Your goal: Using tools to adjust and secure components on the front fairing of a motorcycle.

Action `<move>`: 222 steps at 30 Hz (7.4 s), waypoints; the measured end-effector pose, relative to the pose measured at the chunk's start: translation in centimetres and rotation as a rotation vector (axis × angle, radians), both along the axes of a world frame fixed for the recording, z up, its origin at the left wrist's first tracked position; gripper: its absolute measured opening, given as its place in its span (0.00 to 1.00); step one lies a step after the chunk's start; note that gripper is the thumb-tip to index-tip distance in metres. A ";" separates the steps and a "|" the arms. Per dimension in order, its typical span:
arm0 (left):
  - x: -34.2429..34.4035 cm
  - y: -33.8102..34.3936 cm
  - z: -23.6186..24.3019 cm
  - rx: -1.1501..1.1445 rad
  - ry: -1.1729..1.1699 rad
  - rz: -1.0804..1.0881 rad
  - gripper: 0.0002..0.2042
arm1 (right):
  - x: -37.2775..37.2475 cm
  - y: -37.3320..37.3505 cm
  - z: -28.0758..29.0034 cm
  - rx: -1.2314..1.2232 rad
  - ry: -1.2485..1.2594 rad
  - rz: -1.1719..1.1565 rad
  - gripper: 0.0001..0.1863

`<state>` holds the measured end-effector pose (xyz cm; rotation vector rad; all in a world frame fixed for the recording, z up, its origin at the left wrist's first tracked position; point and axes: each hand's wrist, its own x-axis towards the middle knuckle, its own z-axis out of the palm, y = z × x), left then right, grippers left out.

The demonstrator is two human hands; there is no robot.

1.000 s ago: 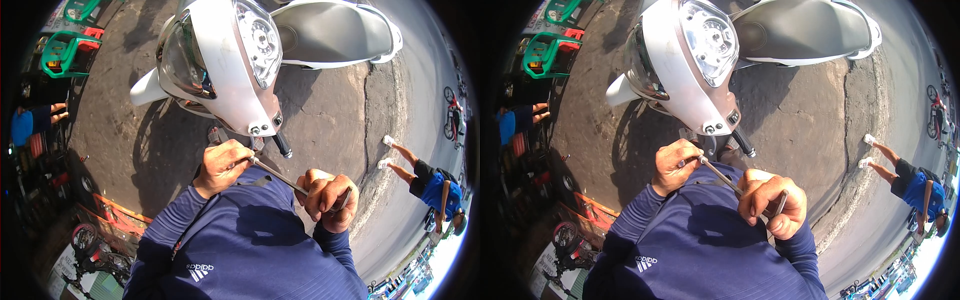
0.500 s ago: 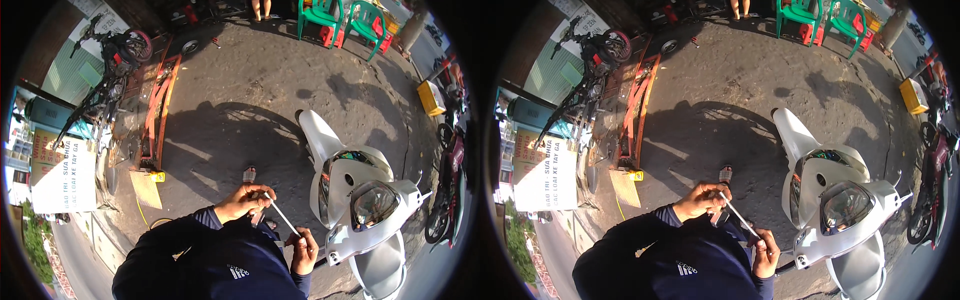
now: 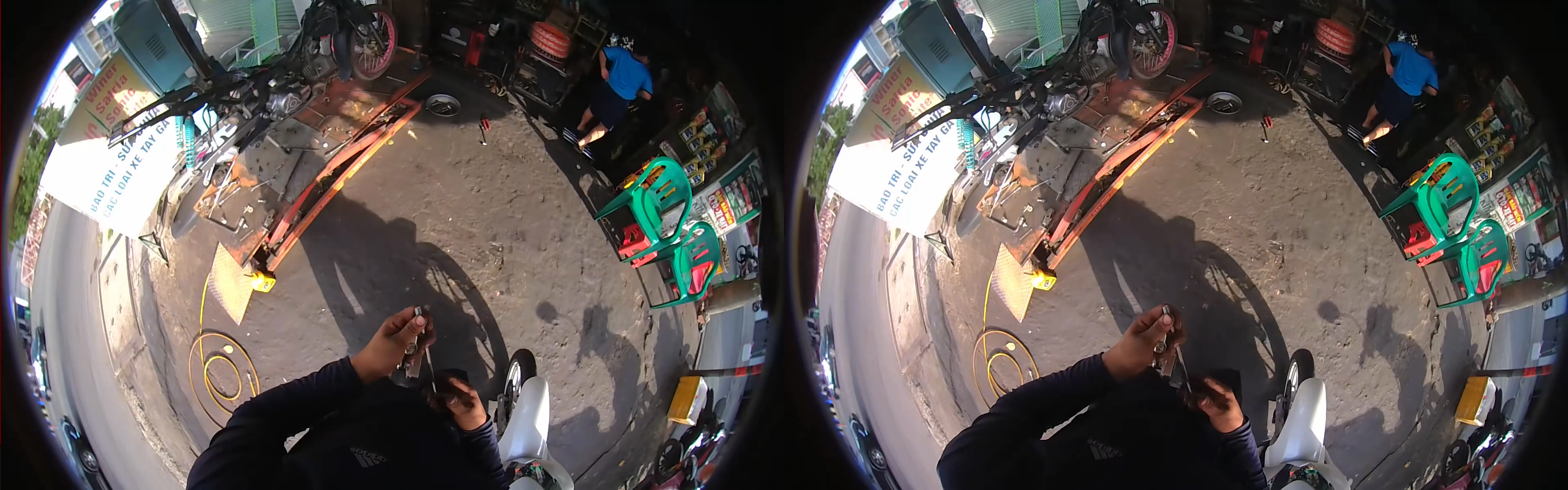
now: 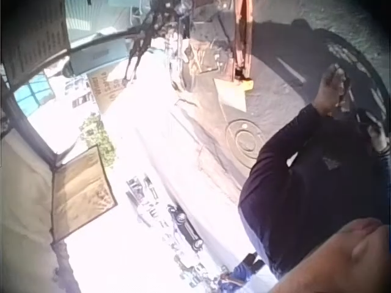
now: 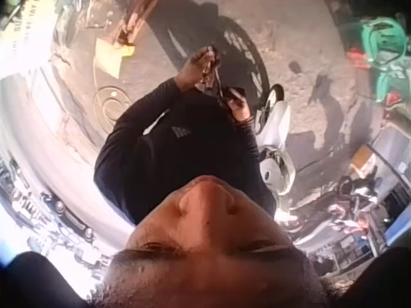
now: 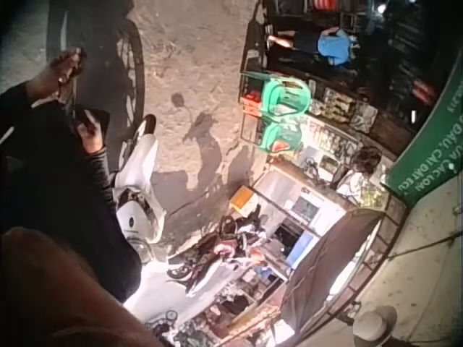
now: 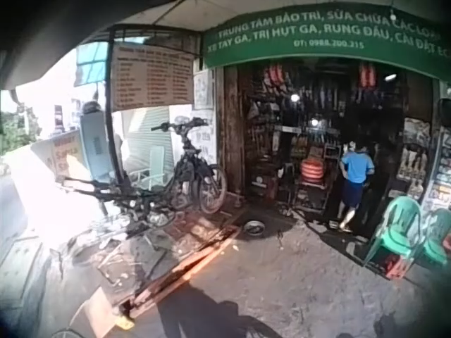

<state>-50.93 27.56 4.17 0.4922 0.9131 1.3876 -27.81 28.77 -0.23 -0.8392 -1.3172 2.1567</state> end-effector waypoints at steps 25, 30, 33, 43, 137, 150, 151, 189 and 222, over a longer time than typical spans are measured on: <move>-12.5 9.2 -27.4 -1.453 0.093 0.478 0.13 | -41.1 64.6 -31.0 0.319 -0.936 0.576 0.15; -26.4 19.3 -22.0 -1.297 0.143 0.460 0.13 | -62.9 70.3 -34.1 0.449 -0.777 0.635 0.09; -33.9 28.7 -20.4 -1.322 0.031 0.696 0.14 | -73.6 74.5 -37.8 0.653 -0.803 0.698 0.11; -29.6 51.7 -29.5 -1.432 0.174 0.247 0.13 | -92.0 66.3 -43.0 1.178 -0.291 1.437 0.08; 48.5 -0.8 -30.4 -1.153 -1.537 2.613 0.17 | 21.4 -44.0 10.3 0.733 1.483 3.097 0.11; 61.8 -5.9 -34.4 -1.210 -0.080 1.364 0.14 | -10.0 -21.0 -6.0 0.682 -0.028 2.337 0.07; 61.0 -8.1 -33.6 -1.281 0.050 1.221 0.14 | -12.1 -19.3 -5.3 0.687 -0.012 2.261 0.08; -41.3 0.3 -24.0 -1.425 0.052 1.061 0.12 | -94.4 37.4 -42.7 0.774 -1.006 0.789 0.04; -41.2 3.6 -14.0 -0.633 -0.485 2.179 0.12 | -77.4 14.4 -15.0 0.436 -0.052 2.588 0.16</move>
